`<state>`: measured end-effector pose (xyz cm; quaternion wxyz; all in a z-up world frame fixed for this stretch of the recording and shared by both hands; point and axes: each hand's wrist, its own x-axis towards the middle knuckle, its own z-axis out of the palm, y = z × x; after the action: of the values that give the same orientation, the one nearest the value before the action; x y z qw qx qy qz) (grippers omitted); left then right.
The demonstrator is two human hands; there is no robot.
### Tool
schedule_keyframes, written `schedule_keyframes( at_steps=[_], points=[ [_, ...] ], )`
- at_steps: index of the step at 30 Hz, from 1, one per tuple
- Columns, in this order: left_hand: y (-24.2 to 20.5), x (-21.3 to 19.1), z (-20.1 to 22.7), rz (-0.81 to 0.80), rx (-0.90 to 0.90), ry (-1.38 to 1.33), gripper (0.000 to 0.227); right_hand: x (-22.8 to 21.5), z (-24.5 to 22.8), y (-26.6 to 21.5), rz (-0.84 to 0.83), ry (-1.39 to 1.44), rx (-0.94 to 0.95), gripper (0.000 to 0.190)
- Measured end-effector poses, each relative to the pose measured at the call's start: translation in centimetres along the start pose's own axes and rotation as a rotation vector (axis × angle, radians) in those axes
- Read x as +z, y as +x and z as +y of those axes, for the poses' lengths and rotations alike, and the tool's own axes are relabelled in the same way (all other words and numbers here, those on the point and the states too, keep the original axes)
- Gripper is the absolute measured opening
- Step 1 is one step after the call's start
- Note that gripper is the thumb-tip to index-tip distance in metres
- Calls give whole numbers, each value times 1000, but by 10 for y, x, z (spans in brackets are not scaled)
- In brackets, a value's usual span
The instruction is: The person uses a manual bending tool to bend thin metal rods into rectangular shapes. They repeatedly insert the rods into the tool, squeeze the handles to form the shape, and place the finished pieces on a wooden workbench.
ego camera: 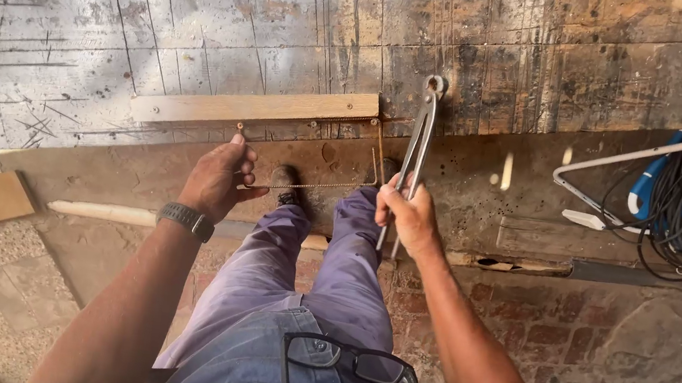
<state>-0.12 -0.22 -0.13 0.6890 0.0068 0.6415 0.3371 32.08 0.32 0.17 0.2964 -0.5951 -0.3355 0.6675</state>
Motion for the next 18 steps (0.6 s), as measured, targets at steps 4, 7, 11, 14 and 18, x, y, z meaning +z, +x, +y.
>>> schedule_keyframes(
  at_steps=[4, 7, 11, 14, 18],
  points=[
    [-8, 7, 7, 7, 12, 4, 38, -11, -7, 12, -71, -2, -10, 13],
    [-14, 6, 5, 15, 8, -13, 38, -2, -22, 3, -137, 18, 88, 18],
    [-10, 2, 7, -35, 0, -15, 35, -3, -31, 3, -119, 71, 114, 24],
    [-16, -2, 9, -63, -2, -35, 32, 2, -42, -7, -96, 159, 106, 28],
    [-14, -12, 16, -117, 13, -97, 31, 22, -84, -16, -18, 303, 62, 25]
  ],
)
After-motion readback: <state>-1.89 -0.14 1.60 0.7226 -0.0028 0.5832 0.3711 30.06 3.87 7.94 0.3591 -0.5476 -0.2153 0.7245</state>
